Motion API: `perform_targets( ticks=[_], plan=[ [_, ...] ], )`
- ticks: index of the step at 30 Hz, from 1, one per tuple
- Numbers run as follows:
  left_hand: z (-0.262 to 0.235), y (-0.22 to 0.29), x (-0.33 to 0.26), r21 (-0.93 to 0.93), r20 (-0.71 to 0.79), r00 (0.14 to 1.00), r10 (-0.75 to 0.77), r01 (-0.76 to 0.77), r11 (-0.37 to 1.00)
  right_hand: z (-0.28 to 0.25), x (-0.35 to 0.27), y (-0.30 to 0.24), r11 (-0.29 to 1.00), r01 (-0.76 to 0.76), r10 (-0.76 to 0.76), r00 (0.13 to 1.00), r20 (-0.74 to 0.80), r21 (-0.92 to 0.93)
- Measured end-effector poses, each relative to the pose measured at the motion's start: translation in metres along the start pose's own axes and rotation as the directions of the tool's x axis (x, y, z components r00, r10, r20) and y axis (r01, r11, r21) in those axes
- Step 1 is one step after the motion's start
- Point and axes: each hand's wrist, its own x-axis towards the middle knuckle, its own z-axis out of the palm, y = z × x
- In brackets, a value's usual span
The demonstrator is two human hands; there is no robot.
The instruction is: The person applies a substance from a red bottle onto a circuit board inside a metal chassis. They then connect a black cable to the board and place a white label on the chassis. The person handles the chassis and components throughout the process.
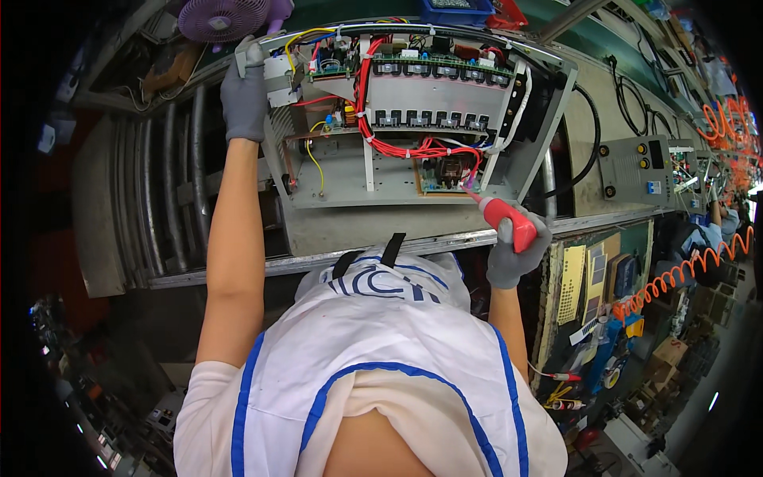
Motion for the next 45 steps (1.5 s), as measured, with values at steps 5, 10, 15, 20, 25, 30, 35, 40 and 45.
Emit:
perform_targets(
  ticks=[5, 10, 15, 20, 25, 30, 35, 40, 45],
  plan=[
    [0.000, 0.000, 0.000, 0.025, 0.000, 1.000, 0.008, -0.008, 1.000, 0.002, 0.005, 0.002, 0.999, 0.042, -0.042, 0.998, 0.035, 0.025],
    [-0.001, -0.003, 0.000, 0.035, -0.009, 1.000, 0.018, -0.018, 0.999, -0.004, 0.003, -0.004, 0.986, 0.103, -0.096, 0.994, 0.060, -0.134],
    [0.002, 0.007, -0.003, 0.036, -0.005, 1.000, 0.004, -0.004, 0.999, -0.005, -0.001, 0.004, 0.993, 0.089, -0.090, 0.996, -0.002, -0.083],
    [0.001, 0.012, -0.003, 0.079, -0.012, 0.999, -0.043, 0.044, 0.996, -0.008, -0.003, 0.001, 1.000, -0.002, 0.003, 1.000, 0.002, -0.029],
    [-0.001, 0.002, 0.000, 0.128, -0.010, 0.999, 0.042, -0.040, 0.991, -0.012, 0.001, 0.006, 0.972, -0.232, 0.233, 0.951, -0.205, 0.027],
    [0.002, 0.009, -0.001, 0.068, -0.001, 0.998, -0.058, 0.058, 0.996, -0.021, 0.009, 0.019, 0.943, -0.309, 0.329, 0.914, -0.235, 0.120],
    [-0.005, -0.004, 0.002, 0.110, -0.085, 0.987, -0.137, 0.146, 0.983, -0.017, 0.023, 0.030, 0.958, -0.249, 0.275, 0.938, -0.210, 0.144],
    [-0.005, 0.003, 0.001, 0.158, -0.051, 0.990, -0.134, 0.140, 0.977, -0.006, 0.033, 0.052, 0.966, -0.259, 0.258, 0.964, -0.070, -0.007],
    [-0.003, 0.010, -0.004, 0.139, -0.036, 0.992, -0.120, 0.124, 0.982, 0.000, 0.041, 0.051, 0.961, -0.278, 0.278, 0.961, 0.018, 0.002]
  ],
)
